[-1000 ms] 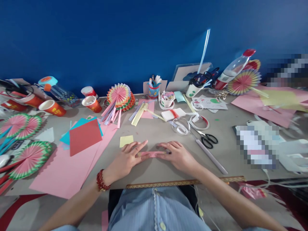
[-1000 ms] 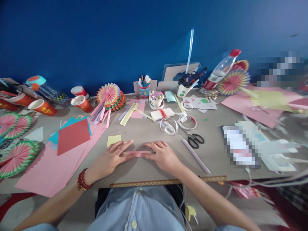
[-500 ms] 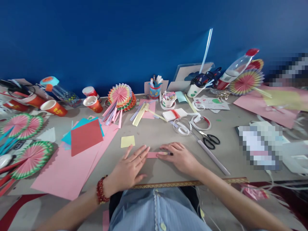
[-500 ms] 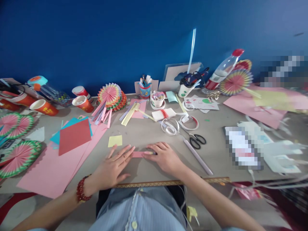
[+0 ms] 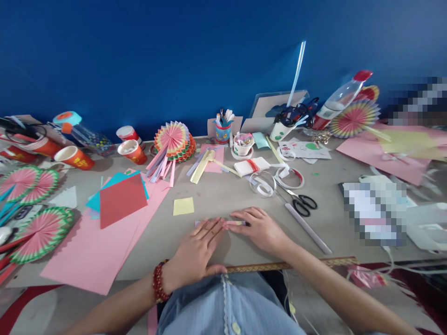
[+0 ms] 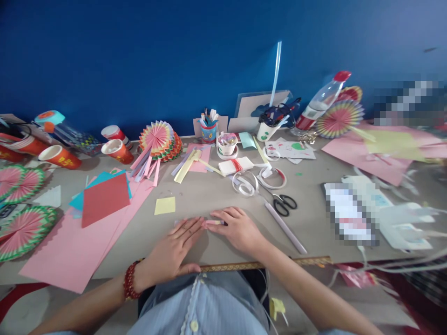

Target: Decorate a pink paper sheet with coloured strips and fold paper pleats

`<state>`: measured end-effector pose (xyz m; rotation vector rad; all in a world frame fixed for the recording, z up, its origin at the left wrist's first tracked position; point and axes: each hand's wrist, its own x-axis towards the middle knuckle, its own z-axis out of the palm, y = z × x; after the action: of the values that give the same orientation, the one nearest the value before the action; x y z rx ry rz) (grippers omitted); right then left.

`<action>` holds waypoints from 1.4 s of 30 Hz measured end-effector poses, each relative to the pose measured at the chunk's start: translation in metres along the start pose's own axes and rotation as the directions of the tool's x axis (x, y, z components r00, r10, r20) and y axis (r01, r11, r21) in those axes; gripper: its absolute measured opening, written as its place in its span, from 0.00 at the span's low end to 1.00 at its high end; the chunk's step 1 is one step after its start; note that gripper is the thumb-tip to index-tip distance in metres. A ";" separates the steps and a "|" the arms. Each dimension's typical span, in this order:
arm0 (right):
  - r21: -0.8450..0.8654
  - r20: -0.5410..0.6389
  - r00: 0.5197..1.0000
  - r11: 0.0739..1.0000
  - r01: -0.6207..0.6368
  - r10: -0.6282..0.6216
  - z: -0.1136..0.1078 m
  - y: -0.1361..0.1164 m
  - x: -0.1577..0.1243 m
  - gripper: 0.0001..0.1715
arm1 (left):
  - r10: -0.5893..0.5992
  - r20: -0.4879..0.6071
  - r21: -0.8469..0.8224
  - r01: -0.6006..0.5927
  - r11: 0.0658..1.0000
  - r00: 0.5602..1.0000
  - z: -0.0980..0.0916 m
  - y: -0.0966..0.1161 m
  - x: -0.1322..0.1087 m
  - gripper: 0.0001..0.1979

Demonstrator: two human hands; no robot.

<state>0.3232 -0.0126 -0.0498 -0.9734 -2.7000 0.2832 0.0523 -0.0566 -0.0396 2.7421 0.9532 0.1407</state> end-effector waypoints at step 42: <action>0.060 -0.075 0.991 0.992 -0.109 0.113 -0.010 -0.025 -0.016 0.21 | -0.120 0.016 0.149 0.117 0.982 0.993 -0.009 -0.011 -0.040 0.41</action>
<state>0.3234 -0.0405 -0.0366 -1.0969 -2.5586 0.3324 0.0133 -0.0715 -0.0338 2.8023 1.1604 0.0154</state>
